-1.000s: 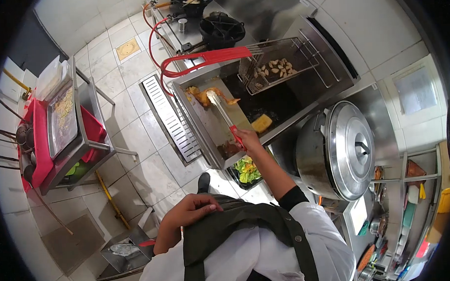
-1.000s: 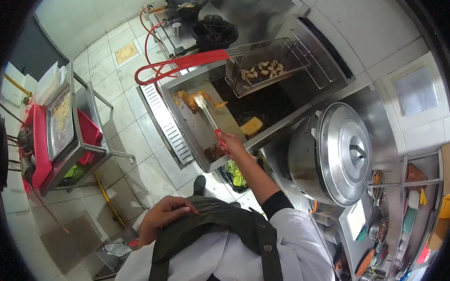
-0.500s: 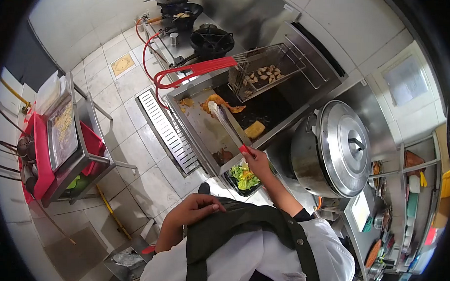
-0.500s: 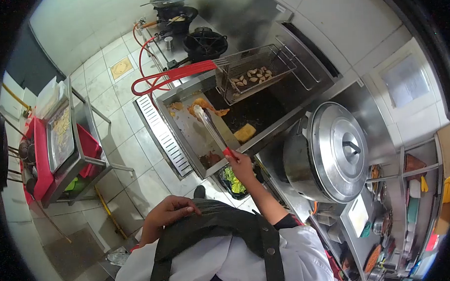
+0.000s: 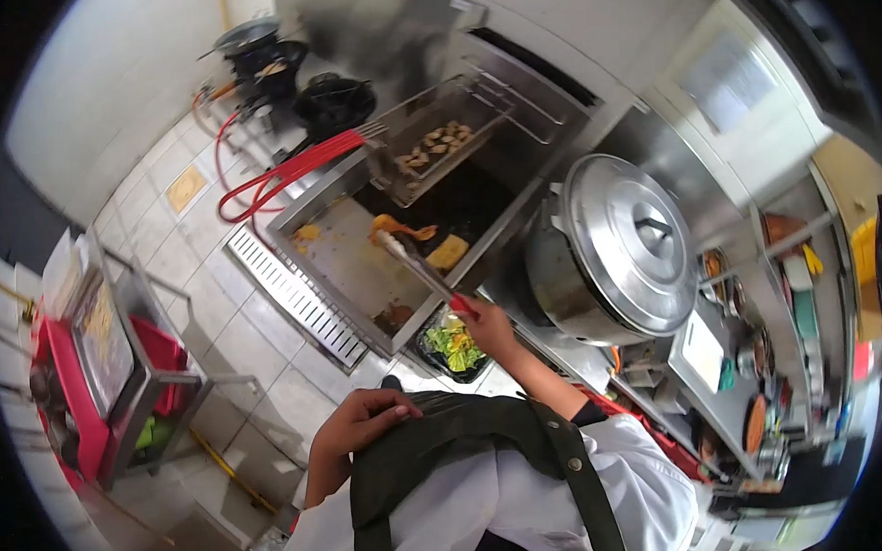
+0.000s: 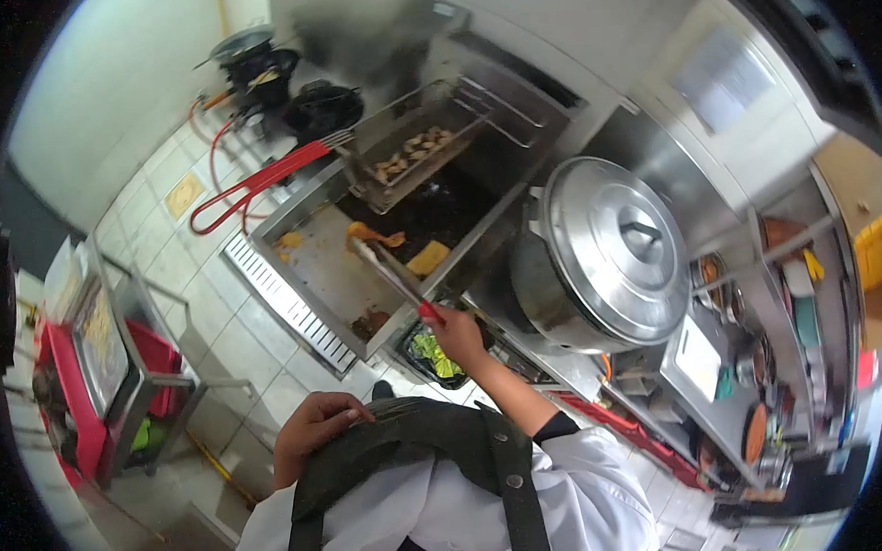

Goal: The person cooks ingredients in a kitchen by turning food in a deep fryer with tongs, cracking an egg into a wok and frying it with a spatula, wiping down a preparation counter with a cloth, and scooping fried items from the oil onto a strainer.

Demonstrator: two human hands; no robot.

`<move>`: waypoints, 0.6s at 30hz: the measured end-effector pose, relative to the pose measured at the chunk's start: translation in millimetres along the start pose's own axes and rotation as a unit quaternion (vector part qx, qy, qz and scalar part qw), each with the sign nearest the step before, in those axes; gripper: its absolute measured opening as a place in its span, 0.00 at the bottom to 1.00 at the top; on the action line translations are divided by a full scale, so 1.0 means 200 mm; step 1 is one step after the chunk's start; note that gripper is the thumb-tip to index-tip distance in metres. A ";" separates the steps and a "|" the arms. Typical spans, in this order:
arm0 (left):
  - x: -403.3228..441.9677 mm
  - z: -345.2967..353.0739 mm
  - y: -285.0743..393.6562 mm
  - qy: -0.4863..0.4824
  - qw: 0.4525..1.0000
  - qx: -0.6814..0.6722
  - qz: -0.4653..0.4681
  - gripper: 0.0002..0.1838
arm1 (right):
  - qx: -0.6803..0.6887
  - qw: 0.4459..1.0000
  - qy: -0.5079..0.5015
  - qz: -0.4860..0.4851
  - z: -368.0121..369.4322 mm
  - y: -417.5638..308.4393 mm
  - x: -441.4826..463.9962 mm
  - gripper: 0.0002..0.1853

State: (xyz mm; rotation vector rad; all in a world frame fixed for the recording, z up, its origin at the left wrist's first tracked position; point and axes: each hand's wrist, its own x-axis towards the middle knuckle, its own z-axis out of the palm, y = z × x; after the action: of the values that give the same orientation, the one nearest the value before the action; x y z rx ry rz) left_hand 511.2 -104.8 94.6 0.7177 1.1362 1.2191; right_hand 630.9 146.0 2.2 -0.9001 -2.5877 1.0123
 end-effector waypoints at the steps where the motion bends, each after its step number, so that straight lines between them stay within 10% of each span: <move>1: 0.01 0.01 0.00 0.007 1.000 0.019 -0.002 0.10 | 0.048 0.998 0.026 -0.041 0.01 0.02 0.00 0.15; 7: 0.12 0.13 0.07 0.019 0.996 0.080 -0.021 0.11 | 0.491 0.843 -0.100 0.197 -0.25 0.18 -0.18 0.14; 18: 0.83 0.83 0.07 -0.095 0.980 0.165 -0.060 0.09 | 0.491 0.750 0.372 0.242 -1.70 0.94 -1.31 0.11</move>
State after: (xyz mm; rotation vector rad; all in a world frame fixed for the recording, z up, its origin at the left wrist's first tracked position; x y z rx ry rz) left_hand 654.6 81.3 113.3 0.9794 1.2163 0.8481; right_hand 1062.1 276.3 130.2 -1.2617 -0.9181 1.4747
